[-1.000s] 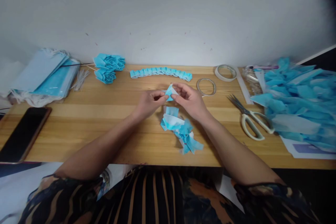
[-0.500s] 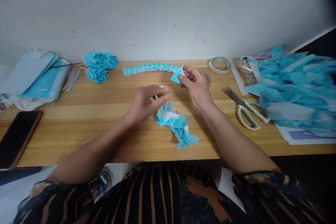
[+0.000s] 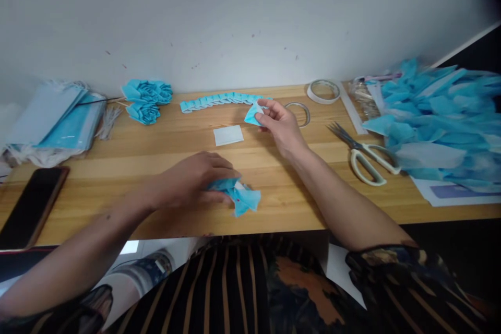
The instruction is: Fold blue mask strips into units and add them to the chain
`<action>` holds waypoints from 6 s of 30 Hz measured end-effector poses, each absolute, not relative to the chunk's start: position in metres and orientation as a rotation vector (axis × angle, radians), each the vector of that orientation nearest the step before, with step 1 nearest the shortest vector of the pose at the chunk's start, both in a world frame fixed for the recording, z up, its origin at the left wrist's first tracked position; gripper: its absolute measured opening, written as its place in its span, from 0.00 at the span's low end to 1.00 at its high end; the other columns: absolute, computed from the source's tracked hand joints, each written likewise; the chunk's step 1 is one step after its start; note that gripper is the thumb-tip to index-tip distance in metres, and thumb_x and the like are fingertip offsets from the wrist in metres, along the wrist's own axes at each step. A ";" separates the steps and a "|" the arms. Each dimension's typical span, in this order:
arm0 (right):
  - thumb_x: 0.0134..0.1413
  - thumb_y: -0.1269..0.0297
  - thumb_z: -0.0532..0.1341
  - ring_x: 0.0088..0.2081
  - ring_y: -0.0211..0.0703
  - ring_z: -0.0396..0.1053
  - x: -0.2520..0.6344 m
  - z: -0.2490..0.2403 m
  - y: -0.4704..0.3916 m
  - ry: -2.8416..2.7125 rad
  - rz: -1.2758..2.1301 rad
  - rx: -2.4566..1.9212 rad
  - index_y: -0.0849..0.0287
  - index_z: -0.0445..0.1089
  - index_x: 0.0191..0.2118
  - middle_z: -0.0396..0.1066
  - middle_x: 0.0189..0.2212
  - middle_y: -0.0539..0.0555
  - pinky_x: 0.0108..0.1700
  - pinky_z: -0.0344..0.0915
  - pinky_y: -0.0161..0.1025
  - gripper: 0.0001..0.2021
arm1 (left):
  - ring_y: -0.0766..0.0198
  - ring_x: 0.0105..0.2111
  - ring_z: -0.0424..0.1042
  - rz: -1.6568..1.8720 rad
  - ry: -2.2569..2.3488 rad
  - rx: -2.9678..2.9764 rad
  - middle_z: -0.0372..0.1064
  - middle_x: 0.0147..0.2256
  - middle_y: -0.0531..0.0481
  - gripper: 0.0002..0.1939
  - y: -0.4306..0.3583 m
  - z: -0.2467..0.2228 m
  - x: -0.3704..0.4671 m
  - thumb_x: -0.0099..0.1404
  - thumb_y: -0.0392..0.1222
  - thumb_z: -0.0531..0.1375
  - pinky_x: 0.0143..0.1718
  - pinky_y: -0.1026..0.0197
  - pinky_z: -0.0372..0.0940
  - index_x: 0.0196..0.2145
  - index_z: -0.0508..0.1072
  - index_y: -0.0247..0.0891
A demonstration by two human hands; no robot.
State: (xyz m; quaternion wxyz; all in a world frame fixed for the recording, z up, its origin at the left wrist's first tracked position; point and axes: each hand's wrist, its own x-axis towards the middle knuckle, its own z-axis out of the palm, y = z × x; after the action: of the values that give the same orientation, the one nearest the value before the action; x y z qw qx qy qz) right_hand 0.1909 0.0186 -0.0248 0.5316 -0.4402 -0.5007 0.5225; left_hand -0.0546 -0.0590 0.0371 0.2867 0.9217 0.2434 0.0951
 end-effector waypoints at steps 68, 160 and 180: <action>0.56 0.53 0.66 0.42 0.43 0.72 0.187 -0.010 0.003 -1.431 1.194 -1.018 0.52 0.73 0.51 0.72 0.39 0.51 0.45 0.71 0.42 0.18 | 0.72 0.21 0.58 0.994 1.091 1.317 0.63 0.21 0.57 0.12 0.009 -0.003 -0.003 0.57 0.47 0.65 0.25 0.66 0.53 0.27 0.70 0.37; 0.56 0.51 0.66 0.37 0.42 0.73 0.193 -0.012 0.007 -1.646 1.215 -0.965 0.54 0.70 0.52 0.76 0.36 0.50 0.41 0.69 0.40 0.21 | 0.74 0.18 0.60 0.972 1.111 1.315 0.65 0.20 0.57 0.10 0.004 -0.002 0.000 0.61 0.41 0.65 0.20 0.69 0.55 0.27 0.70 0.36; 0.52 0.61 0.63 0.33 0.39 0.69 0.197 -0.012 0.015 -1.604 1.055 -1.038 0.55 0.67 0.39 0.72 0.31 0.48 0.35 0.63 0.38 0.09 | 0.72 0.20 0.62 0.936 0.978 1.311 0.69 0.22 0.54 0.12 0.005 -0.002 -0.007 0.59 0.48 0.66 0.24 0.66 0.60 0.32 0.77 0.35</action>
State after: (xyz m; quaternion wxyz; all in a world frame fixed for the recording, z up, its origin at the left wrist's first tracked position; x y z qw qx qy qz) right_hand 0.1973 0.0149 -0.0118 0.4612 -0.4221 -0.6521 0.4288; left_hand -0.0066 0.0052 -0.0017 0.5881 0.5627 0.4197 0.4017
